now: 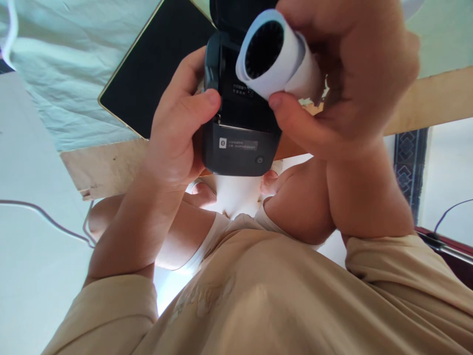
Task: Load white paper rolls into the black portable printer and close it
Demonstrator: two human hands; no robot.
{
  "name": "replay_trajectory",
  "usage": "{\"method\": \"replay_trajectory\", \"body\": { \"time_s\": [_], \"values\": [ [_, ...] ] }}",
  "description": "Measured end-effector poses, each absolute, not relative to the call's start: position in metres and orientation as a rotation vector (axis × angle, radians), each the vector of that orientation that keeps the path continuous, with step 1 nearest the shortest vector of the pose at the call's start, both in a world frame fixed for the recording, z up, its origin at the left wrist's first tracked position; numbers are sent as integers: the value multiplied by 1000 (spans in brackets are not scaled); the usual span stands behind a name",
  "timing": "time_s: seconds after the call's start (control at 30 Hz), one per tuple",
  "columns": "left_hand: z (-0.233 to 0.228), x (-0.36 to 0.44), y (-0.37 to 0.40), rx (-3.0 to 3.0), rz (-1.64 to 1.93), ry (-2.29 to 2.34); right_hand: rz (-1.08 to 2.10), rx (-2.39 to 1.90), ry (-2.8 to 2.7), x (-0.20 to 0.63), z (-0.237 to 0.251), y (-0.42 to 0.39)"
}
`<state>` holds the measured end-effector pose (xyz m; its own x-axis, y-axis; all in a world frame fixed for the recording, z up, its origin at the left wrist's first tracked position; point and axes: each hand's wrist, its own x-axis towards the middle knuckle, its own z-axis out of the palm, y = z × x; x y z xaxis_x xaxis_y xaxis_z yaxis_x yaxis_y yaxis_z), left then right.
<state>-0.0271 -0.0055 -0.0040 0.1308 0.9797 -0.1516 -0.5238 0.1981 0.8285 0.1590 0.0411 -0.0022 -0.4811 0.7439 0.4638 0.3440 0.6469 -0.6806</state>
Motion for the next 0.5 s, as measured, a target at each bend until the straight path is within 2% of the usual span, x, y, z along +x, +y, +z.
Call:
{"method": "replay_trajectory", "body": {
  "time_s": [0.07,0.13,0.17,0.33,0.5],
  "values": [
    [-6,-27,-5,710,1251,804,471,-571,-2229,157,3,41],
    [-10,-26,-5,709,1284,793,357,-759,-2343,156,6,39],
    [-11,-27,-5,711,1289,786,307,-714,-2371,155,8,38],
    [-12,-29,-5,738,1268,792,368,-906,-2414,154,10,33],
    [-13,-30,-4,741,1267,791,333,-824,-2407,152,7,34]
  ]
}}
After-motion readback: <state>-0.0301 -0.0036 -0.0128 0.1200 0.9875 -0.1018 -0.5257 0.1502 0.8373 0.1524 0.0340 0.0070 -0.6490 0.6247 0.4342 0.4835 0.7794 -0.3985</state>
